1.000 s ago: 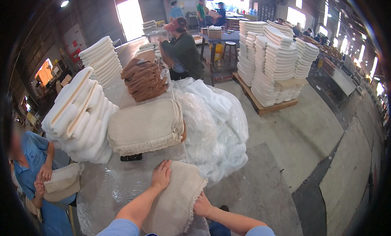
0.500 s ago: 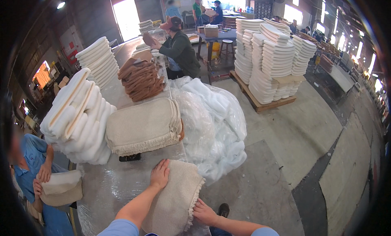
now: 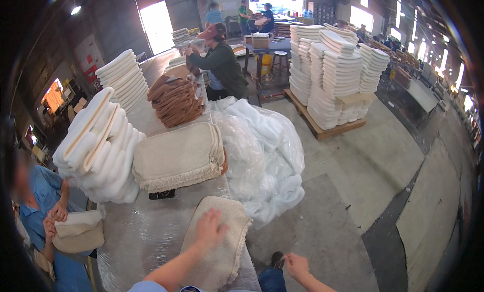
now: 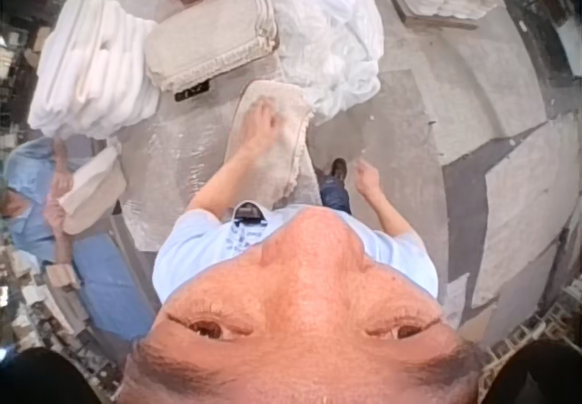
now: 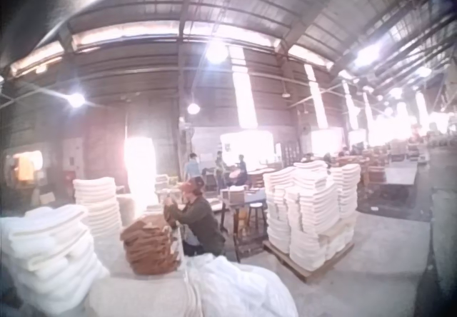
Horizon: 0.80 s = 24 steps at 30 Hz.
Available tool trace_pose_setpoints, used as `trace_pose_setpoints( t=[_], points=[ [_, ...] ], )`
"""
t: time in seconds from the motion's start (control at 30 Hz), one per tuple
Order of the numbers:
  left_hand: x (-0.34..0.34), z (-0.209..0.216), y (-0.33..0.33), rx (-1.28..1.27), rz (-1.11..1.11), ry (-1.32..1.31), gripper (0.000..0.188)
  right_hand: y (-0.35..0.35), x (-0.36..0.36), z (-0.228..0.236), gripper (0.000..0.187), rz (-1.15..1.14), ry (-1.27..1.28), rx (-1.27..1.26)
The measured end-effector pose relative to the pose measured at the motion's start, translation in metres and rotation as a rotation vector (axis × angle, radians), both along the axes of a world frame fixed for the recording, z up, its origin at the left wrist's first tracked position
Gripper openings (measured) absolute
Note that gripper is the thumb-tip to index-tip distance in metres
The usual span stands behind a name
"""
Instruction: The person repeatedly picks up beige rectangular cloths from a table, folds them in half, and places them into a growing stack. The person also uses a small white object to rub the surface of the cloths before folding. The task continues with multiple cloths in a repetitive sequence.
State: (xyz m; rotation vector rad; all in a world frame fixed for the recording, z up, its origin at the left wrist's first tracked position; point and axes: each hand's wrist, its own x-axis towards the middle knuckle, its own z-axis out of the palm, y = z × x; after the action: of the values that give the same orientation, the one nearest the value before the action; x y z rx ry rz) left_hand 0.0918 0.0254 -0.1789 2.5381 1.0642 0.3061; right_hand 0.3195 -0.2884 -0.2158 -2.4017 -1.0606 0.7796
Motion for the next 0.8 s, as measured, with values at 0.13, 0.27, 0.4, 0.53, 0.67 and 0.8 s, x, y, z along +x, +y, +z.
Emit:
trace_pose_setpoints(
  t=[0.13,0.27,0.4,0.53,0.67,0.8],
  points=[
    [0.005,0.053,-0.086,0.141,-0.08,0.207,0.076,0.038,-0.035,-0.011,0.032,0.251,0.033,0.3],
    [-0.01,0.033,-0.082,0.118,-0.019,0.157,0.081,0.084,-0.053,0.019,0.039,0.6,-0.252,0.374],
    [-0.007,0.055,-0.079,0.013,-0.11,0.117,0.074,0.101,-0.062,0.04,0.032,0.71,-0.481,0.577],
    [-0.001,0.052,-0.081,0.089,-0.175,0.01,0.071,0.133,-0.063,0.023,0.022,0.933,-0.403,0.78],
    [-0.001,0.06,-0.083,0.071,-0.187,0.026,0.07,0.17,-0.069,-0.008,0.027,1.174,-0.33,0.614],
    [0.005,0.066,-0.088,0.045,-0.253,0.079,0.068,0.194,-0.085,-0.056,0.051,1.148,-0.183,0.508]
  ],
)
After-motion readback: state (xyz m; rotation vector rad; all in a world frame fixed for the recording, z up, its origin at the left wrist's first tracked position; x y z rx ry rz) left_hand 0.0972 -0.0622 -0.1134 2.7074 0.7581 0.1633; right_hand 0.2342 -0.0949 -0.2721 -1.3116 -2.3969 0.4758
